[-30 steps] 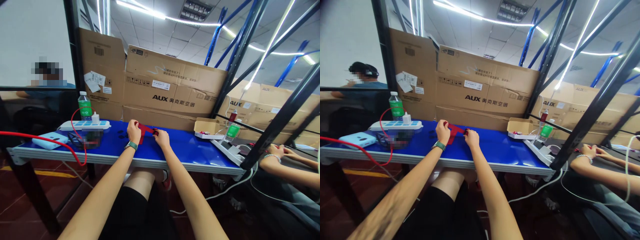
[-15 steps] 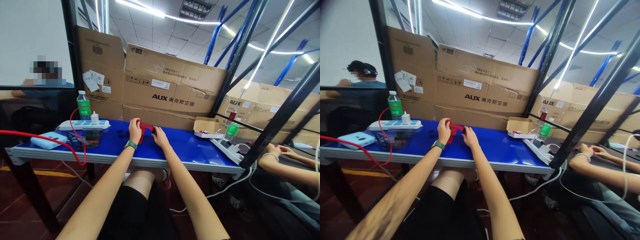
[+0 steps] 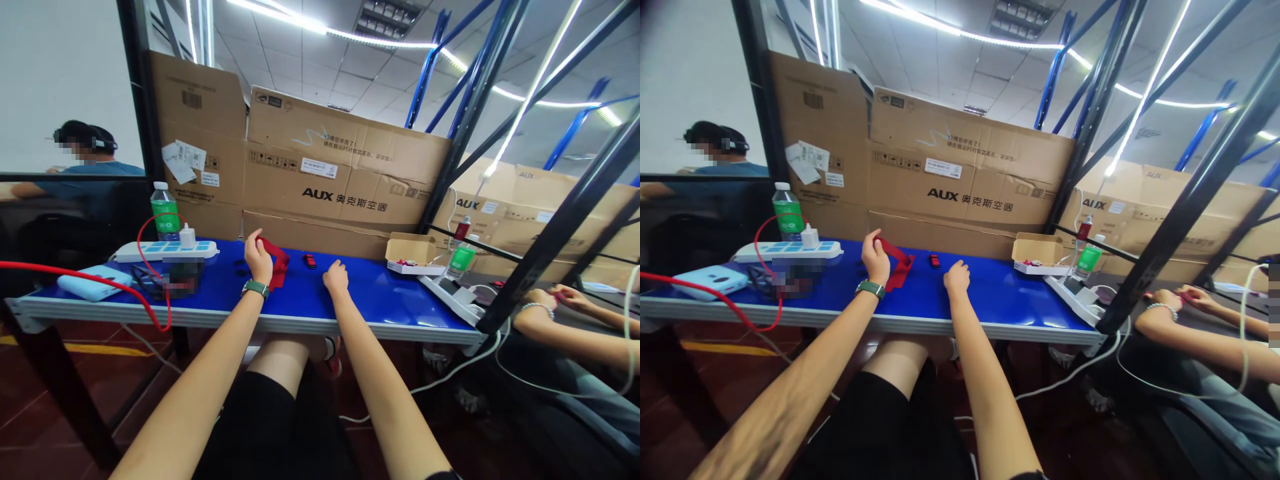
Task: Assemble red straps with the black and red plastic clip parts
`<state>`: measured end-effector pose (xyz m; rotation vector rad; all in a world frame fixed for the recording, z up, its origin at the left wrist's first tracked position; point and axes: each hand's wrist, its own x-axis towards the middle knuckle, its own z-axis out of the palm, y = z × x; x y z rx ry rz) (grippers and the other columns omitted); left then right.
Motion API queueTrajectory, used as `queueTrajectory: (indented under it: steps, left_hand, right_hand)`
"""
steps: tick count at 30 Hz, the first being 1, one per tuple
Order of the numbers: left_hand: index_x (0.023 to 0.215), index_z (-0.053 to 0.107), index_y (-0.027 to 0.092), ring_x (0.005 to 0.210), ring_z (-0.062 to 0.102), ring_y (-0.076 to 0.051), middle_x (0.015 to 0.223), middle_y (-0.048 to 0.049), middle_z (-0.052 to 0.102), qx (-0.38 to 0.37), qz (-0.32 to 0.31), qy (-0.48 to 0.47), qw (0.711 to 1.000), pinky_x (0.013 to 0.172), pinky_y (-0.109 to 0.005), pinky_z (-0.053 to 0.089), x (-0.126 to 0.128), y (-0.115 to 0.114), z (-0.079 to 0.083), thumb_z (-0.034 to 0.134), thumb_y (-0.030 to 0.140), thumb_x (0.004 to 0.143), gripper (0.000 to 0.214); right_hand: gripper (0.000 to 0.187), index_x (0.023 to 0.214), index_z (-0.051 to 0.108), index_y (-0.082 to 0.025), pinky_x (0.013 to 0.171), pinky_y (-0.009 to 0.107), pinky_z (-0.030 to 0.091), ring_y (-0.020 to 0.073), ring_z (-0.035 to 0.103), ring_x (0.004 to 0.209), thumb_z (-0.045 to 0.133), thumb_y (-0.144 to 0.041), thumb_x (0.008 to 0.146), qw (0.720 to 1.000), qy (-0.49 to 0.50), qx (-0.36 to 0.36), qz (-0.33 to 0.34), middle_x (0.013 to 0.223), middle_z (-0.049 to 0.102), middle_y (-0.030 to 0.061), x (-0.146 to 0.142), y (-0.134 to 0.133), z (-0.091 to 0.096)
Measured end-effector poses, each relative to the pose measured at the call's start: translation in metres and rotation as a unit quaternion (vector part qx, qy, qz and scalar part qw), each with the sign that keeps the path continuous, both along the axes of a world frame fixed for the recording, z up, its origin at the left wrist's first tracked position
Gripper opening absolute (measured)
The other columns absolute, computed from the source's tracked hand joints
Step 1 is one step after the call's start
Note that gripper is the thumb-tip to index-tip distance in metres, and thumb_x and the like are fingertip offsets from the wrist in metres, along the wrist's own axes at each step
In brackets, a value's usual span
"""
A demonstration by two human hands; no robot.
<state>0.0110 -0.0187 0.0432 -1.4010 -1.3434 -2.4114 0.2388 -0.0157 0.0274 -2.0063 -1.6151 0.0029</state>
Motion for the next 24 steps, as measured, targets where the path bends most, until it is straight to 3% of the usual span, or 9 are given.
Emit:
queueTrajectory:
  steps: [2,5,7,9,13,15,17,19,24]
  left_hand:
    - [0.127,0.057,0.020,0.102,0.065,-0.020,0.116,-0.0102,0.067,-0.021,-0.113,-0.009,0.993,0.087,-0.033,0.054,0.005,0.003,-0.001,0.045,0.036,0.101,0.034]
    - [0.129,0.054,0.022,0.074,0.064,-0.013,0.102,-0.0067,0.068,-0.064,-0.279,-0.035,0.957,0.064,-0.024,0.052,0.009,0.006,-0.003,0.051,0.048,0.097,0.041]
    - [0.127,0.052,0.024,0.061,0.059,-0.010,0.094,-0.0038,0.067,-0.092,-0.346,-0.038,0.933,0.057,-0.022,0.048,0.010,0.007,-0.005,0.054,0.055,0.094,0.046]
    - [0.124,0.052,0.024,0.053,0.056,-0.009,0.084,-0.0007,0.066,-0.120,-0.363,-0.024,0.924,0.054,-0.023,0.047,0.012,0.008,-0.008,0.058,0.058,0.091,0.048]
    - [0.103,0.060,0.021,0.066,0.065,-0.017,0.075,-0.0006,0.067,-0.173,-0.253,0.128,0.943,0.068,-0.029,0.052,0.019,0.008,-0.017,0.070,0.040,0.084,0.028]
    - [0.091,0.065,0.020,0.078,0.067,-0.020,0.082,-0.0046,0.070,-0.188,-0.182,0.238,0.935,0.077,-0.033,0.052,0.024,0.006,-0.018,0.070,0.030,0.083,0.013]
    - [0.083,0.070,0.020,0.090,0.066,-0.023,0.096,-0.0096,0.072,-0.193,-0.117,0.322,0.919,0.084,-0.037,0.050,0.028,0.001,-0.018,0.065,0.025,0.084,0.007]
    - [0.078,0.073,0.020,0.099,0.064,-0.027,0.106,-0.0121,0.072,-0.204,-0.053,0.378,0.902,0.089,-0.042,0.046,0.031,-0.006,-0.015,0.059,0.022,0.084,0.016]
    - [0.075,0.077,0.021,0.098,0.063,-0.033,0.082,-0.0123,0.075,-0.294,-0.045,0.463,0.835,0.098,-0.057,0.034,0.035,-0.017,-0.014,0.056,0.016,0.079,0.022]
  right_hand:
    - [0.053,0.144,0.038,-0.001,0.095,0.042,0.051,0.0357,0.063,0.119,0.047,-0.015,0.093,1.000,0.019,0.001,0.001,0.127,0.058,0.0304,-0.003,0.000,0.001]
    - [0.050,0.144,0.037,0.000,0.093,0.042,0.051,0.0343,0.067,0.114,0.040,-0.020,0.098,0.999,0.041,-0.006,0.015,0.119,0.065,0.0282,-0.006,0.000,0.003]
    - [0.045,0.140,0.042,-0.002,0.092,0.041,0.052,0.0330,0.069,0.110,0.037,-0.023,0.101,0.999,0.045,-0.013,0.022,0.114,0.068,0.0263,-0.006,0.000,0.003]
    - [0.039,0.134,0.048,-0.006,0.090,0.041,0.052,0.0322,0.069,0.109,0.034,-0.027,0.103,0.999,0.032,-0.015,0.029,0.114,0.068,0.0251,-0.005,0.000,0.001]
    - [0.035,0.128,0.054,-0.011,0.089,0.040,0.051,0.0312,0.069,0.110,0.034,-0.029,0.105,0.999,-0.011,-0.028,0.043,0.115,0.069,0.0229,-0.003,0.000,-0.001]
    - [0.035,0.127,0.054,-0.012,0.089,0.039,0.051,0.0304,0.069,0.110,0.035,-0.030,0.105,0.998,-0.016,-0.032,0.046,0.116,0.069,0.0223,-0.004,-0.001,-0.001]
    - [0.034,0.127,0.055,-0.013,0.089,0.039,0.052,0.0302,0.069,0.110,0.035,-0.030,0.105,0.998,-0.013,-0.033,0.048,0.116,0.069,0.0220,-0.005,-0.003,0.001]
    - [0.033,0.127,0.055,-0.013,0.089,0.039,0.052,0.0304,0.069,0.111,0.036,-0.029,0.105,0.998,-0.008,-0.034,0.050,0.116,0.069,0.0219,-0.005,-0.005,0.002]
    - [0.033,0.128,0.056,-0.012,0.090,0.039,0.052,0.0311,0.068,0.113,0.038,-0.027,0.104,0.998,-0.005,-0.039,0.049,0.118,0.069,0.0223,-0.006,-0.008,0.005]
